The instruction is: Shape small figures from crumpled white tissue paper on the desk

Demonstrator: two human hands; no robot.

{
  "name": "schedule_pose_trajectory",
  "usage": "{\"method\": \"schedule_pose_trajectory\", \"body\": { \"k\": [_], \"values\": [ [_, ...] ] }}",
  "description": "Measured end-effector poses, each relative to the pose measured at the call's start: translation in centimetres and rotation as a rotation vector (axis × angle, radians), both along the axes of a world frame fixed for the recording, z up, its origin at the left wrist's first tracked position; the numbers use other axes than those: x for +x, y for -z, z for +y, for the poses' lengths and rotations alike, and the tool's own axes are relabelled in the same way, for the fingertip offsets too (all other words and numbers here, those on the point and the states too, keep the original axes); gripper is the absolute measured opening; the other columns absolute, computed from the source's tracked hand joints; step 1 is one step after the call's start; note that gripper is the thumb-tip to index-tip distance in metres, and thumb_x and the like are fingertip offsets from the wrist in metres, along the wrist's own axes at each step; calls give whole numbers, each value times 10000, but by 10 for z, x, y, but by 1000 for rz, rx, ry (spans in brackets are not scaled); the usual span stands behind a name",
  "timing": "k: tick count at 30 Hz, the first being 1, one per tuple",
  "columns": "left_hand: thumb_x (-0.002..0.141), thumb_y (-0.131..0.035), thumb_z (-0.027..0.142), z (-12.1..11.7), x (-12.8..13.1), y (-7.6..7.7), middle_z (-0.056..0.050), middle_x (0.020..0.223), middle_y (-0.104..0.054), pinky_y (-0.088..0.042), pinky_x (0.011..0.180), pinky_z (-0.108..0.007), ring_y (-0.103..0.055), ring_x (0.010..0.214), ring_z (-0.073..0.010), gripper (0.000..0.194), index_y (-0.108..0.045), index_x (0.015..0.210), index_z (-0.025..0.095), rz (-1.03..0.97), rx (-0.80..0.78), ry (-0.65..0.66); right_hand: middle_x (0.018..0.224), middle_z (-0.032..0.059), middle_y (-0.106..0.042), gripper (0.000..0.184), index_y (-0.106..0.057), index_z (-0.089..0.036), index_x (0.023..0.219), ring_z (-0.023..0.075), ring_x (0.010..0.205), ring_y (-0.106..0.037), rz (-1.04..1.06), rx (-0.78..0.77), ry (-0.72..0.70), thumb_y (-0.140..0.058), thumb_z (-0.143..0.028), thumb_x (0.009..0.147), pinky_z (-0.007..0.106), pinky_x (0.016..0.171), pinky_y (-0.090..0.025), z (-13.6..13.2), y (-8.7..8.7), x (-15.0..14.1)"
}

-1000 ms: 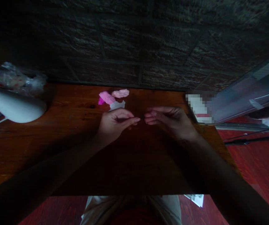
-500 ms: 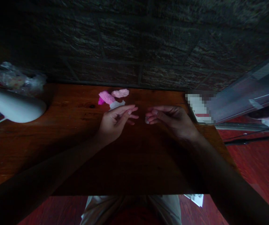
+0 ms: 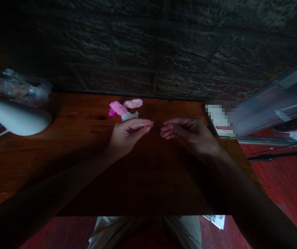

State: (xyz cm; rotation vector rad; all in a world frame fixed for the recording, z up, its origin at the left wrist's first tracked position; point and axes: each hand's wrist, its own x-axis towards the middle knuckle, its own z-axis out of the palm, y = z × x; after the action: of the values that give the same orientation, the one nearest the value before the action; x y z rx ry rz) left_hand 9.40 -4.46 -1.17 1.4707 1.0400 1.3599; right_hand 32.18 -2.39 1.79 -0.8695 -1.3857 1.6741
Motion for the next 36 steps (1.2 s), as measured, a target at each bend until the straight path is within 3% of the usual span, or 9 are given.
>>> {"method": "schedule_pose_trajectory", "body": {
  "k": [6,11,16,19,22,25,29,32,36],
  "values": [
    [813,-854,335,2,0,0,-97,1052,-839,-667,941,-370,-811,985,-233,258,-789,986,155,-12,-35,-10,872,39,-810,260,-807,-185,910,134,733,-734,-38,16,58,-872,-420,821,292,733,-630,1,-2,-1],
    [794,-860,434,-1,3,-2,-84,909,-840,-683,667,-291,-811,735,-202,331,-772,944,153,-75,-117,-26,706,16,-758,305,-787,-176,760,112,627,-660,-81,62,122,-919,-451,745,250,635,-557,0,-6,-4],
    [808,-822,312,-4,3,-8,19,555,-696,-485,400,-189,-596,404,-89,185,-732,729,172,42,-80,-63,714,16,-764,273,-811,-195,771,112,637,-657,-73,85,126,-903,-453,767,244,624,-540,-1,-4,-3],
    [825,-772,217,-3,1,-13,55,463,-574,-401,407,-183,-483,390,-58,243,-675,606,181,128,21,-85,732,14,-773,237,-829,-209,809,111,655,-671,-59,93,127,-871,-442,812,242,631,-546,0,-1,-3],
    [868,-725,210,-3,0,-15,49,485,-541,-404,470,-203,-481,462,-69,266,-689,606,182,178,102,-92,725,-1,-778,169,-841,-228,847,103,647,-679,-28,92,127,-897,-377,792,233,632,-547,1,1,-2],
    [932,-669,271,-5,1,-15,29,565,-577,-433,500,-229,-520,521,-97,180,-806,861,179,220,123,-53,738,-6,-791,163,-849,-248,891,109,658,-697,0,83,133,-917,-329,767,244,654,-556,1,1,-2],
    [952,-627,260,-9,1,-13,-36,823,-721,-557,597,-264,-625,625,-121,273,-800,1151,191,211,101,42,780,7,-805,215,-850,-258,987,138,728,-723,-20,52,94,-905,-301,784,304,768,-583,-1,0,0],
    [925,-678,258,-9,1,-11,-60,937,-776,-589,609,-262,-653,650,-119,261,-799,1148,198,178,94,69,834,13,-809,240,-846,-259,1029,157,767,-728,-45,74,82,-895,-295,796,343,801,-595,-3,-1,0],
    [851,-779,264,-6,2,-8,-47,870,-811,-584,563,-234,-662,609,-113,201,-814,1032,184,109,31,28,886,23,-821,221,-852,-262,1019,156,775,-726,-44,83,69,-887,-303,804,327,761,-597,-5,-3,-1]
  ]
}}
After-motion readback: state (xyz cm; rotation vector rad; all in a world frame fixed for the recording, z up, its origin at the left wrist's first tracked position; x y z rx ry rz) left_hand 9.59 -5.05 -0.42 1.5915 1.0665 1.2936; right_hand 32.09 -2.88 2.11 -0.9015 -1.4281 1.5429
